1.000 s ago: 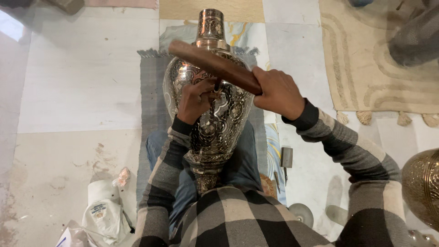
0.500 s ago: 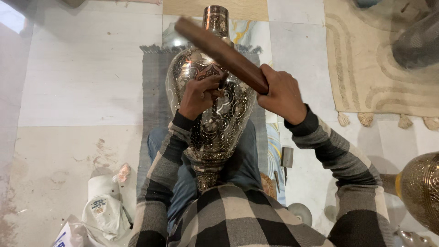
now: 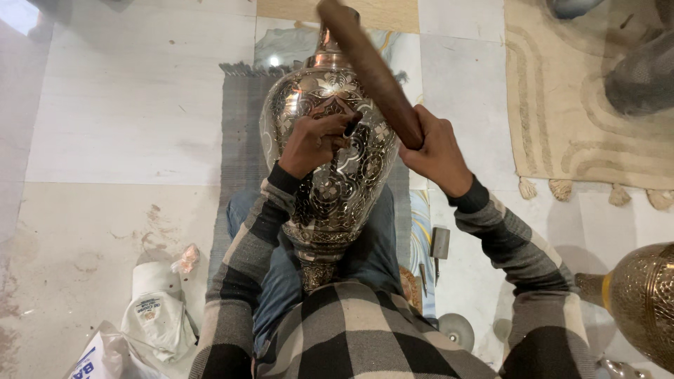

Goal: The person sits on the floor with a large engraved brass vase held between their legs and repeatedly strikes a small punch placed on the vase surface using a wooden mallet, working the raised decorative pattern across the vessel body.

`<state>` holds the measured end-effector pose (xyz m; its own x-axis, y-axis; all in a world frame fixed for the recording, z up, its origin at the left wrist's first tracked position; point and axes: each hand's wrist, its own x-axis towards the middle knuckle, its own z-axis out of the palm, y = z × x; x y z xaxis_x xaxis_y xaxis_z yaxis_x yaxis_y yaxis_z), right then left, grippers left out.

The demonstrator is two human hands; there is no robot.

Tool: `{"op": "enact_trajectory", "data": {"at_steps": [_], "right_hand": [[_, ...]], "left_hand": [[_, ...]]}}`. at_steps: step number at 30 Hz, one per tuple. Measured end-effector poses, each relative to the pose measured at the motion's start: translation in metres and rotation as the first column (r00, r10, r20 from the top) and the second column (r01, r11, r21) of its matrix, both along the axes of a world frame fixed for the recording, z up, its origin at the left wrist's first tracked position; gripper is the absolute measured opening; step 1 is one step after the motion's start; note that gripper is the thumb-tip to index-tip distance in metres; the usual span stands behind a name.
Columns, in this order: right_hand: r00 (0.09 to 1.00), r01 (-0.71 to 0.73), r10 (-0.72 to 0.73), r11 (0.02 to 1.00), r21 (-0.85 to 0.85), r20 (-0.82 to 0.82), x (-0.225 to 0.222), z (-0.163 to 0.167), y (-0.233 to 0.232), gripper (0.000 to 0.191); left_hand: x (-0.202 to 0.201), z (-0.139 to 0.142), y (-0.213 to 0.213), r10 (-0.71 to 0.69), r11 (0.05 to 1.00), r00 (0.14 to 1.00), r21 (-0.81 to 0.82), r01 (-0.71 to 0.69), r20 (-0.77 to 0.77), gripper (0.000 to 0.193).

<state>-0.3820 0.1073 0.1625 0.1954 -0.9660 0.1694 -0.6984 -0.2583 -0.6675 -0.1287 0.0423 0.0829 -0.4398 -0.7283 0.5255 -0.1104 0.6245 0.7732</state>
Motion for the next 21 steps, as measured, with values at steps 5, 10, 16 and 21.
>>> {"op": "enact_trajectory", "data": {"at_steps": [5, 10, 16, 21], "right_hand": [[0.998, 0.002, -0.002, 1.000, -0.008, 0.055, -0.002, -0.005, 0.005, 0.031], [0.998, 0.027, -0.026, 0.999, 0.017, -0.056, -0.001, -0.005, 0.010, 0.028], [0.995, 0.018, -0.013, 0.999, 0.051, -0.096, 0.004, -0.008, 0.014, 0.028], [0.996, 0.070, -0.066, 0.995, 0.071, -0.061, 0.001, -0.013, 0.016, 0.028]], "left_hand": [[0.003, -0.003, -0.004, -0.001, 0.999, 0.999, -0.033, 0.003, 0.045, 0.044], [0.005, -0.006, -0.010, 0.011, 0.999, 0.992, -0.054, -0.004, 0.128, 0.038], [0.011, -0.011, -0.014, -0.015, 0.992, 0.996, -0.122, 0.026, 0.093, 0.038], [0.014, -0.020, -0.018, -0.040, 0.999, 0.995, -0.030, 0.043, 0.093, 0.039]]}}
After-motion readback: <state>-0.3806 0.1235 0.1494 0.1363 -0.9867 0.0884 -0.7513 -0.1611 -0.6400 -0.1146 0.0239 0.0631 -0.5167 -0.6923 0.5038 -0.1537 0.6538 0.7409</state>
